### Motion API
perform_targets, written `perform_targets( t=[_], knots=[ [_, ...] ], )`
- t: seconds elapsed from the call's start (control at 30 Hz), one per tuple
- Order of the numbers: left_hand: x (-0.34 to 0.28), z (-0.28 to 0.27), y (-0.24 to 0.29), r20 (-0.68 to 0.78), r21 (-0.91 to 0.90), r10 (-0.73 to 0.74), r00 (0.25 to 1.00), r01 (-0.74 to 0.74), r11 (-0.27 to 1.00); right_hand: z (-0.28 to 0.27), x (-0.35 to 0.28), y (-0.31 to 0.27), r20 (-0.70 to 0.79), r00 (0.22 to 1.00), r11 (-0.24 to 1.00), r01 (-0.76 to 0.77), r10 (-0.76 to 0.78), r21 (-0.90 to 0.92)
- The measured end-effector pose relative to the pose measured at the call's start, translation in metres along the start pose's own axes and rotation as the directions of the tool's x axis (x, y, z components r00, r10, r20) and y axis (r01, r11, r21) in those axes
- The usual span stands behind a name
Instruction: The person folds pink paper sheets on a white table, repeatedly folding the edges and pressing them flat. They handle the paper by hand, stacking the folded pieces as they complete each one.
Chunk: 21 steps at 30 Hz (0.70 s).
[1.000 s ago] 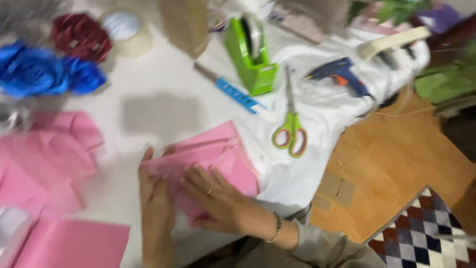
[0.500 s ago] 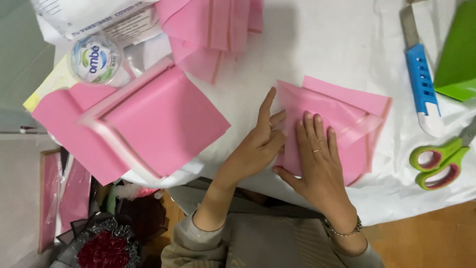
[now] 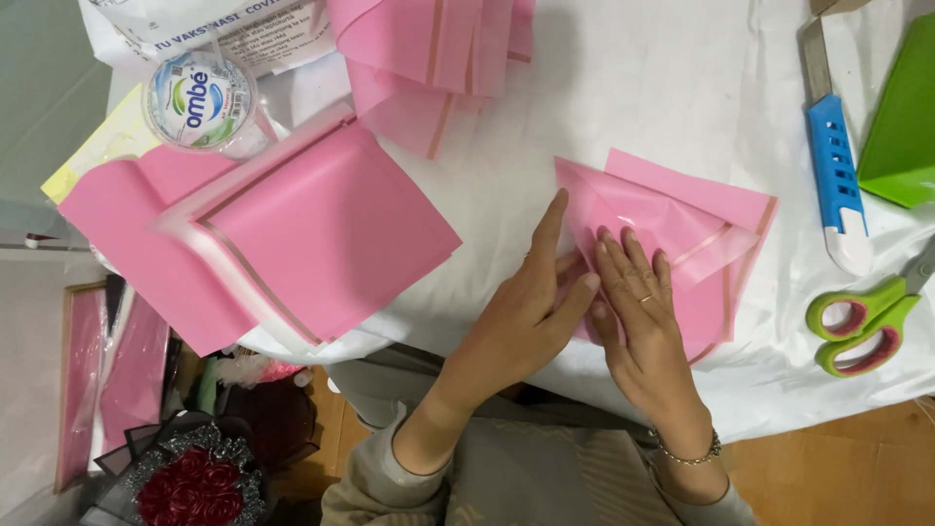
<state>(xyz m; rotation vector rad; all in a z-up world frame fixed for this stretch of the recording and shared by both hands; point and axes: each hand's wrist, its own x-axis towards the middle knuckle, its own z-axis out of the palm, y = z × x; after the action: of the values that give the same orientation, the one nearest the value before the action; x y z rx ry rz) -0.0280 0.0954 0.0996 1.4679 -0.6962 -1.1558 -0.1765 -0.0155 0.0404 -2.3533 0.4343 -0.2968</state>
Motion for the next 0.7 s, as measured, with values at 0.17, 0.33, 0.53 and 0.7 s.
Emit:
perform_targets(
  t=[0.17, 0.33, 0.53, 0.7],
  knots=[
    [0.018, 0.017, -0.036, -0.082, 0.437, 0.321, 0.944, -0.255, 0.862, 0.000, 0.001, -0.001, 0.019, 1.000, 1.000, 0.015, -0.015, -0.005],
    [0.052, 0.020, -0.070, -0.011, 0.800, 0.601, 0.799, -0.354, 0.485, 0.003, -0.003, 0.008, -0.030, 0.998, 0.998, 0.056, -0.055, 0.027],
    [0.079, 0.016, -0.085, -0.151, 0.870, 0.611, 0.777, -0.189, 0.456, -0.004, -0.001, 0.010, -0.126, 0.992, 1.000, 0.007, -0.004, 0.026],
    [0.080, 0.014, -0.081, -0.170, 0.842, 0.545, 0.821, -0.166, 0.513, -0.023, -0.002, 0.013, -0.218, 0.975, 0.999, -0.039, 0.038, -0.001]
  ],
)
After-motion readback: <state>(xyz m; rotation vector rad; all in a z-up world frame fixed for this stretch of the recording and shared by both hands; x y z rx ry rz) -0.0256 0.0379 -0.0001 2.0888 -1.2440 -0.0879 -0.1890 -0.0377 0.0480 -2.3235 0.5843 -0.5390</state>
